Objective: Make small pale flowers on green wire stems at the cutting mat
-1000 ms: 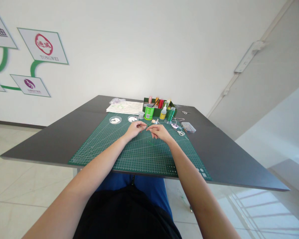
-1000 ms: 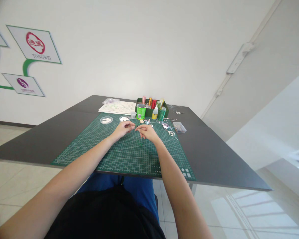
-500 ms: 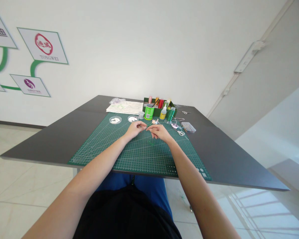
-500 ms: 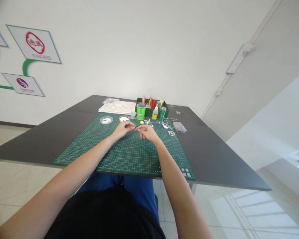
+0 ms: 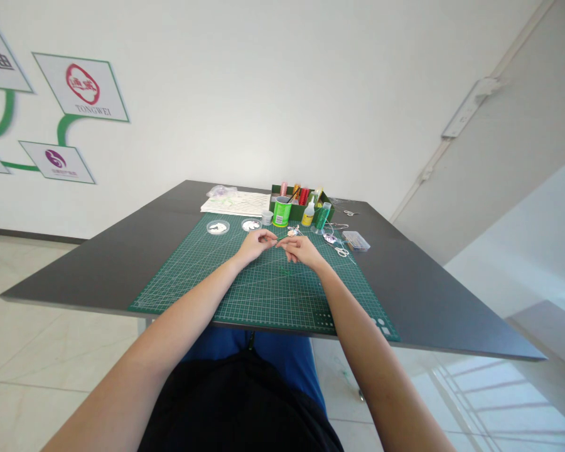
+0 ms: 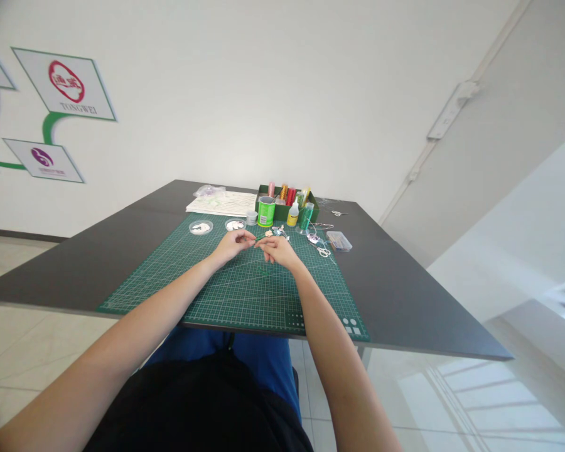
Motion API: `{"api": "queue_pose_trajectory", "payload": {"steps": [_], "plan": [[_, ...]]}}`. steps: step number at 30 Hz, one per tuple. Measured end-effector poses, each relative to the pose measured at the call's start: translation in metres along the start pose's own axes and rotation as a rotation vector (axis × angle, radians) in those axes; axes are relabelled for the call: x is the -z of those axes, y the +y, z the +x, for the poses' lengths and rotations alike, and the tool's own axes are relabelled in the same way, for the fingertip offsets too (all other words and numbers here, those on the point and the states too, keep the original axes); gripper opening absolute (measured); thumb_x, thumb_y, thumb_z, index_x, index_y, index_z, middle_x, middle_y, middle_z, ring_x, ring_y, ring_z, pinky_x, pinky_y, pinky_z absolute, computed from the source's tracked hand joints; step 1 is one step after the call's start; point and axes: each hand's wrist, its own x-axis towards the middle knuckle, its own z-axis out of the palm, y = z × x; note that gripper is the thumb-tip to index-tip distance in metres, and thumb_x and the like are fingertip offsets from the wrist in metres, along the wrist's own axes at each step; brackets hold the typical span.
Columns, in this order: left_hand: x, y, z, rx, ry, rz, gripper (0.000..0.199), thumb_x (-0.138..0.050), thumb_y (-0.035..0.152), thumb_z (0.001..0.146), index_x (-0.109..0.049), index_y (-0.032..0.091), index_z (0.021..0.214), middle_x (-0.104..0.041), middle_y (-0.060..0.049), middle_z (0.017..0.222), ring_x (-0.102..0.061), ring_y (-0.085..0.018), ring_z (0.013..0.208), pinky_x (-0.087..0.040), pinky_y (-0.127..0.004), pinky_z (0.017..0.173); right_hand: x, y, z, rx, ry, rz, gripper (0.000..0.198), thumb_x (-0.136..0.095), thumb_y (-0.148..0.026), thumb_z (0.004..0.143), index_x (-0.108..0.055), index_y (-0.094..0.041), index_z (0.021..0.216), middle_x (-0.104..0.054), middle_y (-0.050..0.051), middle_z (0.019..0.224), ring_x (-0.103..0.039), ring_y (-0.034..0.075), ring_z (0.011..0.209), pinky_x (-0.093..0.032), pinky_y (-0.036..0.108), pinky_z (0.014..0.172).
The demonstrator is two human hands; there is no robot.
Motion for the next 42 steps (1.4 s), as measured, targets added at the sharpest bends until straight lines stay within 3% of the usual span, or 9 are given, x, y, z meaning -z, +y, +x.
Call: {"api": "queue_pose_trajectory", "payload": {"steps": [20,29,42], "plan": [[-0.0009,0.0045,-0.0026,0.034,0.001,-0.032,0.023,-0.078,0.033,0.073,-0.069,0.014,0.082,-0.065,-0.001,0.071,-0.053,-0.012,0.062,-0.042,-0.026,0.063,-0.0006,0.0001,-0.0006,-0.018,0.012,0.0,0.031,-0.063,-0.037,0.082,-0.073,-0.011,0.094,-0.058,-0.003,0.047,-0.041,0.008,0.036,-0.034,0.021,0.042],[-0.0017,0.0005,-0.0008,0.028,0.0,-0.05,0.035,-0.081,0.044,0.07,-0.067,0.014,0.08,-0.068,-0.002,0.073,-0.057,-0.014,0.065,-0.044,-0.027,0.065,-0.0013,-0.0034,-0.0018,-0.012,0.003,-0.008,0.031,-0.061,-0.036,0.082,-0.074,-0.011,0.094,-0.058,-0.004,0.047,-0.042,0.008,0.036,-0.033,0.021,0.043],[-0.0017,-0.0024,0.0001,0.027,-0.008,-0.07,0.033,-0.083,0.04,0.069,-0.067,0.014,0.08,-0.067,-0.002,0.073,-0.058,-0.014,0.067,-0.046,-0.028,0.068,-0.0003,-0.0024,-0.001,-0.02,0.002,-0.007,0.032,-0.061,-0.035,0.083,-0.074,-0.01,0.096,-0.058,-0.003,0.047,-0.042,0.008,0.037,-0.034,0.022,0.043]]}}
